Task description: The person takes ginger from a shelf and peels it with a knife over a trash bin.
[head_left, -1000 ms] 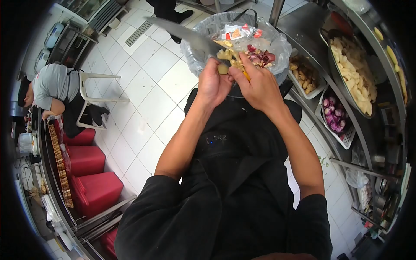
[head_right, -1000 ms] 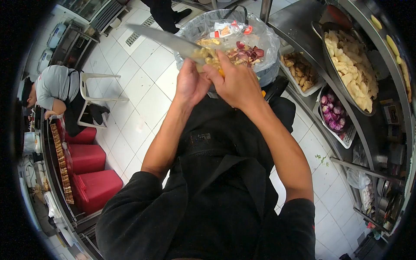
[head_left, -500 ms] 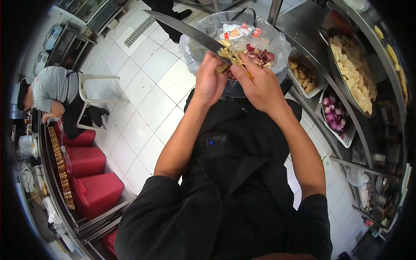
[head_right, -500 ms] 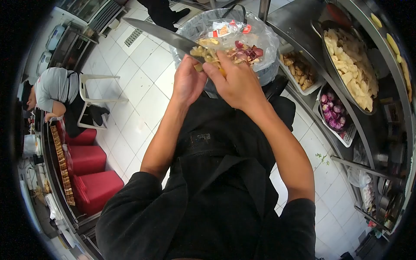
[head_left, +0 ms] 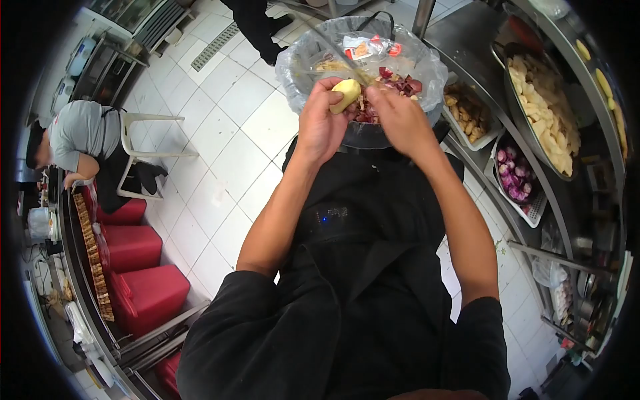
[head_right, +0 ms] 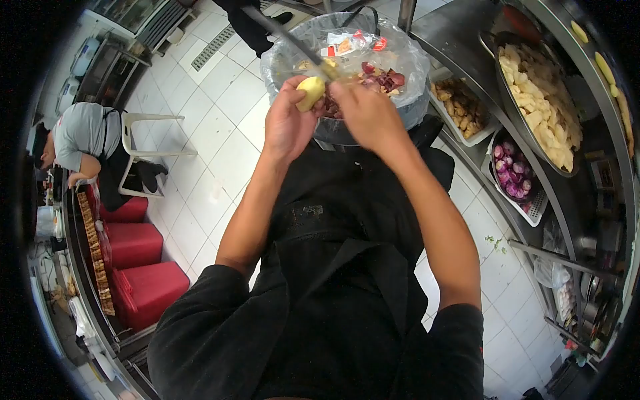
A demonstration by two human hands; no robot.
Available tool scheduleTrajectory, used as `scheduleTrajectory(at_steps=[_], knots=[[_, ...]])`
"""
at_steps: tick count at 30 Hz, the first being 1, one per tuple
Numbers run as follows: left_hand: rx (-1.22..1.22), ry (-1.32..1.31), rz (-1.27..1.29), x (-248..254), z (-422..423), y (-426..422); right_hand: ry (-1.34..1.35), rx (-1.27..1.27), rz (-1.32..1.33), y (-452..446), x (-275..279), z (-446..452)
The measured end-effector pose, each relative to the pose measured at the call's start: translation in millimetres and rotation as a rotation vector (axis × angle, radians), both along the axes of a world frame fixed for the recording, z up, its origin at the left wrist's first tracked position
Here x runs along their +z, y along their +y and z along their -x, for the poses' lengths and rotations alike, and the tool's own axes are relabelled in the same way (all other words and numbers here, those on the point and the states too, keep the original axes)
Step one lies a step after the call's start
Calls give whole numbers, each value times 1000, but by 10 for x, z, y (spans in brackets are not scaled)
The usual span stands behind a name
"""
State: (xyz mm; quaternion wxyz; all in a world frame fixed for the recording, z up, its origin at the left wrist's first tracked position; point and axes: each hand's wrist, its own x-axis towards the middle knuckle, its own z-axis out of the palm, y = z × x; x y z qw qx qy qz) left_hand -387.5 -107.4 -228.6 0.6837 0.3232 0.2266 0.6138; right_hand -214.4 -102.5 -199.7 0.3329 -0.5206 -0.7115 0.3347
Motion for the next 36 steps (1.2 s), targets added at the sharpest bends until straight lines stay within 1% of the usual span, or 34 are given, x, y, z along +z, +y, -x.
scheduleTrajectory(at_steps=[1,2,4,5,6,9,10,13,16,19,22,24,28,31,32,34,36], knots=[[-31,3,-7,-47,33,11,-72,-57,8,35,-28,-49],[6,36,24,54,0,-36,-143,-114,15,63,-36,-88],[65,480,-100,210,-3,-101,-274,-201,15,71,9,-114],[95,701,-158,238,16,-133,-289,-208,-10,50,37,-124],[61,917,-310,227,53,-145,-303,-215,-38,39,68,-135],[-25,1301,-526,354,-84,-227,-385,-220,-75,19,171,-152],[-79,1478,-592,375,-115,-203,-419,-218,-81,10,194,-150],[-194,1684,-623,472,-223,-116,-378,-160,-80,-38,226,-202],[-181,1712,-713,371,-308,-19,-397,-187,-91,-115,337,-268],[-234,1857,-686,491,-441,-64,-418,-173,-222,-170,405,-399],[-160,1885,-723,513,-523,-36,-453,-178,-198,-211,519,-477],[-131,1856,-705,494,-522,28,-487,-195,-188,-246,583,-535],[-2,1821,-718,306,-468,173,-544,-257,-128,-329,651,-677],[-80,1865,-565,358,-422,278,-578,-260,-198,-438,728,-795],[-33,1818,-590,319,-392,326,-590,-275,-176,-478,773,-833],[-62,1844,-519,262,-342,418,-611,-305,-132,-562,877,-919],[-65,1850,-475,252,-315,466,-578,-319,-172,-655,932,-1054]])
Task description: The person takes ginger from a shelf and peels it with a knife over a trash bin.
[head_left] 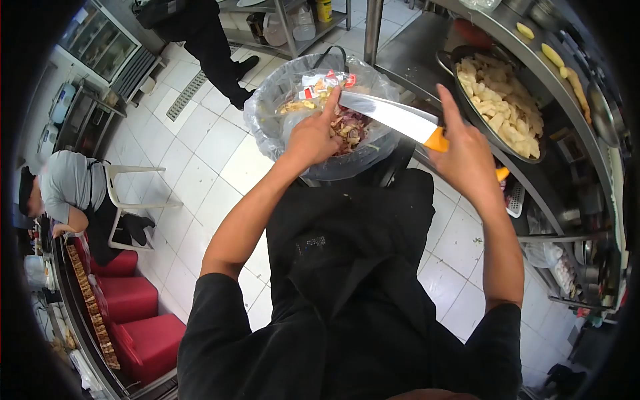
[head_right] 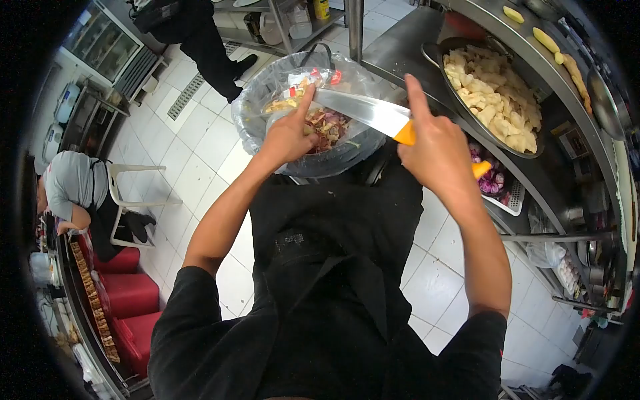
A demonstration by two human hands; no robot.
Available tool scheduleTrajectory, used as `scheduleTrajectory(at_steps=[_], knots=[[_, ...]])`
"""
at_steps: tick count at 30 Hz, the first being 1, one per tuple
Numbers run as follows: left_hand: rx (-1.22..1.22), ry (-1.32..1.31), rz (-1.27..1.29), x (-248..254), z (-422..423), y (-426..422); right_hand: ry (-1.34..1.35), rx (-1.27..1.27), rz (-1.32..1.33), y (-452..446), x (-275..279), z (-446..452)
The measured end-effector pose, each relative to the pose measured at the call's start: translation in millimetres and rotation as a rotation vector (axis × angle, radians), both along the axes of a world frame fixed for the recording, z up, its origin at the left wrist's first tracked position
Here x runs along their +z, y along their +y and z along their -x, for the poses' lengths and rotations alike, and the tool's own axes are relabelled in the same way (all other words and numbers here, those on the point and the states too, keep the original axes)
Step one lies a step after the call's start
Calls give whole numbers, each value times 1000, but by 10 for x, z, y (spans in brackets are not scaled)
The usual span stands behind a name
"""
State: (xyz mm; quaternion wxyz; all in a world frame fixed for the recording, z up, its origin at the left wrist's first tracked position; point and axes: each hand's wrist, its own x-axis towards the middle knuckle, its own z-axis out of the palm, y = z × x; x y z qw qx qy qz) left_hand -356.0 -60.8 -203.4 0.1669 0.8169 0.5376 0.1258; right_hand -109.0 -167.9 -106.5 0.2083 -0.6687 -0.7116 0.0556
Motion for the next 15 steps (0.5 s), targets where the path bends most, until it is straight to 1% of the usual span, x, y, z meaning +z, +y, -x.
scheduleTrajectory(at_steps=[1,4,7,8,11,12,15], knots=[[10,-9,-4,-35,20,30,14,3,-24,-44,30,-71],[47,1,26,-194,104,172,20,-79,11,-209,193,-285],[92,-1,72,-146,144,216,426,-67,170,-288,171,-653],[102,-4,84,-108,148,223,745,34,211,-295,26,-783],[79,-136,43,-56,161,231,1525,68,457,-356,-215,-788],[65,-210,2,14,131,181,1695,149,529,-354,-284,-748],[-82,-252,-22,338,30,-40,1933,281,578,-267,-548,-658]])
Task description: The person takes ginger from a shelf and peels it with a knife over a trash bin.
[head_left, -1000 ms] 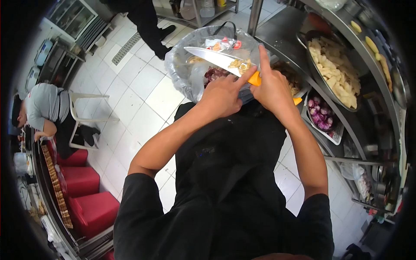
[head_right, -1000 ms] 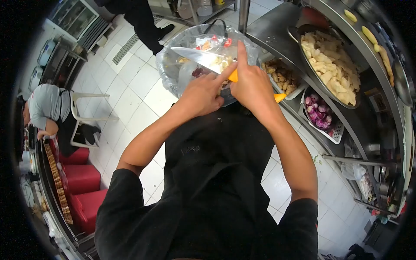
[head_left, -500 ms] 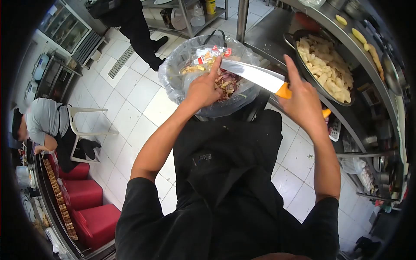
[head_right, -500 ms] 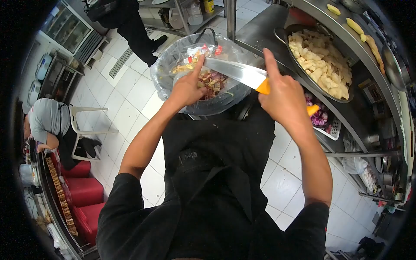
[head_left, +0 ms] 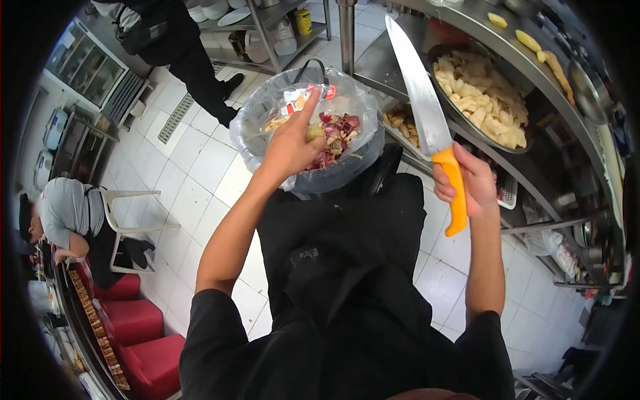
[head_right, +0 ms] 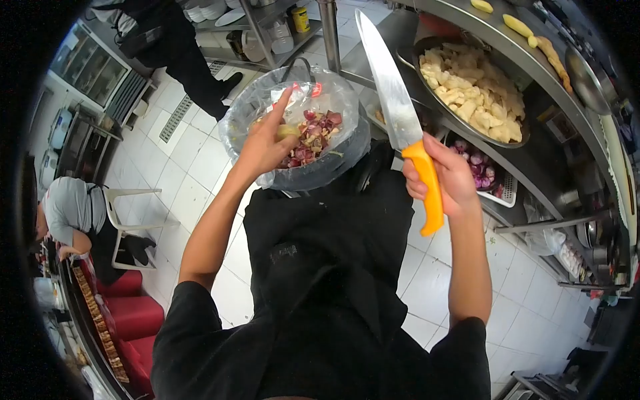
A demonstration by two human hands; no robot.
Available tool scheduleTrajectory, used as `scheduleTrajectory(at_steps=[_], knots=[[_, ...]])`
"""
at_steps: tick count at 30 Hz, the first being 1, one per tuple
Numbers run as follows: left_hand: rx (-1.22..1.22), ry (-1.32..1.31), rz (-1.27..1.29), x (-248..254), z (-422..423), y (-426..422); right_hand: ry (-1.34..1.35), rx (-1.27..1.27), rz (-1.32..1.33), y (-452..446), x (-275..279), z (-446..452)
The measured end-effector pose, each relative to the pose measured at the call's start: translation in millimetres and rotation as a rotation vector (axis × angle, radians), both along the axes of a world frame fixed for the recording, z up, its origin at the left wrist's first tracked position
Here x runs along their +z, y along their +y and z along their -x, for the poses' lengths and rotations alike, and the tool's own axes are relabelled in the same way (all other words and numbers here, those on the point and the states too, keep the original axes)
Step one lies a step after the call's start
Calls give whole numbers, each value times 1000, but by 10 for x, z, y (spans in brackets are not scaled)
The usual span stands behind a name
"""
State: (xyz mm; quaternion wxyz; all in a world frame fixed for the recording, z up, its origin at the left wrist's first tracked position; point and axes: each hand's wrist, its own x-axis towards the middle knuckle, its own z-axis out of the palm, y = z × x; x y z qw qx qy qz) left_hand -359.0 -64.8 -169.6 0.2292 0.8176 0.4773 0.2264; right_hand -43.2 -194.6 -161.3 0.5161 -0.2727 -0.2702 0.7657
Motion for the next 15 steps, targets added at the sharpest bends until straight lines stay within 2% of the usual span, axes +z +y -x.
scheduleTrajectory(at_steps=[4,7,9,10,12,15], knots=[[-176,-54,-145,245,-165,-294,71,7,48,177,-120,130],[-293,42,-180,356,-216,-478,79,13,66,258,-167,207],[-372,23,-273,386,-294,-565,89,-23,213,274,-219,281],[-395,-30,-336,367,-320,-561,-45,-105,178,240,-226,340],[-373,-150,-166,306,-363,-464,-120,-183,33,195,-197,368],[-272,-393,128,348,-451,-282,-199,-247,-39,-19,-171,305]])
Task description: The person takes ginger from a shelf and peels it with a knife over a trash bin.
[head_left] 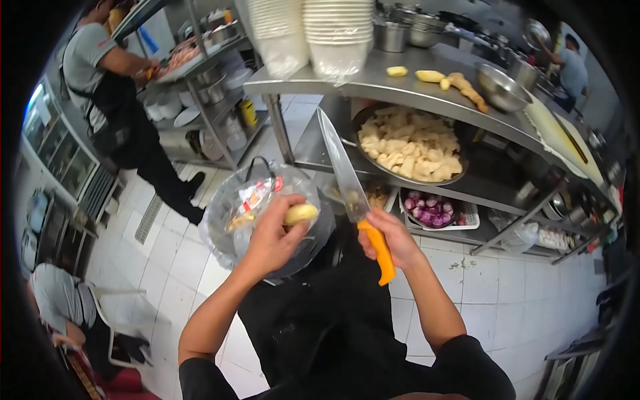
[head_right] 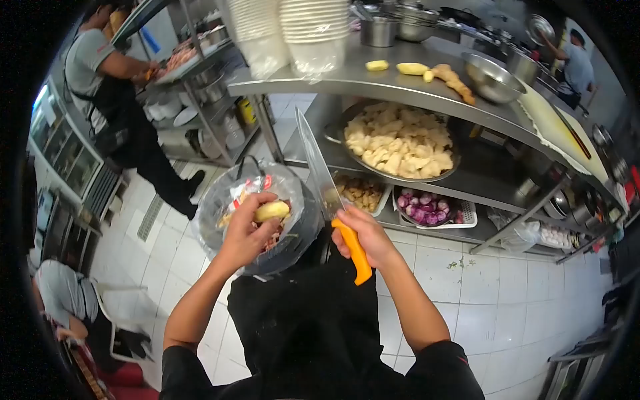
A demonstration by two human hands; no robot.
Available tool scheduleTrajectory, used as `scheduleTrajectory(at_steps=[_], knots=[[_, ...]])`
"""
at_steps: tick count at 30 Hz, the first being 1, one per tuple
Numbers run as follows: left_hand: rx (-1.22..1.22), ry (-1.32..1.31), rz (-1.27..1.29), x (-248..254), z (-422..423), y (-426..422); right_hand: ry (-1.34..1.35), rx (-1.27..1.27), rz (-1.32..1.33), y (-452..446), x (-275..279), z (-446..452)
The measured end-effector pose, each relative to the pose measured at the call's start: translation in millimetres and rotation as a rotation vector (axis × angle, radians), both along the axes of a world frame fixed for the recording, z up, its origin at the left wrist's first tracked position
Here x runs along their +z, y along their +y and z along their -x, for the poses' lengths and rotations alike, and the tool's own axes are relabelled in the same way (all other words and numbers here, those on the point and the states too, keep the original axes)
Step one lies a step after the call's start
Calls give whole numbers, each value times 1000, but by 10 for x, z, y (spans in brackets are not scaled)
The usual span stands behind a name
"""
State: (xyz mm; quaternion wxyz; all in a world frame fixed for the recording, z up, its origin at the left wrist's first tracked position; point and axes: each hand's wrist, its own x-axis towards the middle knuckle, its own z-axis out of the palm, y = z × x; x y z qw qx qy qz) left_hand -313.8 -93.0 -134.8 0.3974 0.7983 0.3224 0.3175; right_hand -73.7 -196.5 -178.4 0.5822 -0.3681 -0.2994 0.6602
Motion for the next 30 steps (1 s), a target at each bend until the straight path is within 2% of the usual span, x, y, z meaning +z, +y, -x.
scheduleTrajectory(at_steps=[3,4,14,20,26,29,30], knots=[[2,-78,-216,330,-236,85,-28,-86,-26,-309,-29,-91],[16,-105,-368,436,-345,105,-39,-116,-28,-435,-37,-105],[-65,-293,-811,1228,-2008,725,-78,-429,85,-1428,-501,-251],[-6,-136,-875,1284,-2804,1066,-74,-524,146,-1617,-691,-247],[80,114,-862,1174,-3060,1307,-103,-551,185,-1616,-812,-247],[183,127,-971,1162,-3103,1215,-108,-554,172,-1612,-867,-271],[147,88,-1012,1196,-3123,1174,-111,-554,168,-1623,-876,-274]])
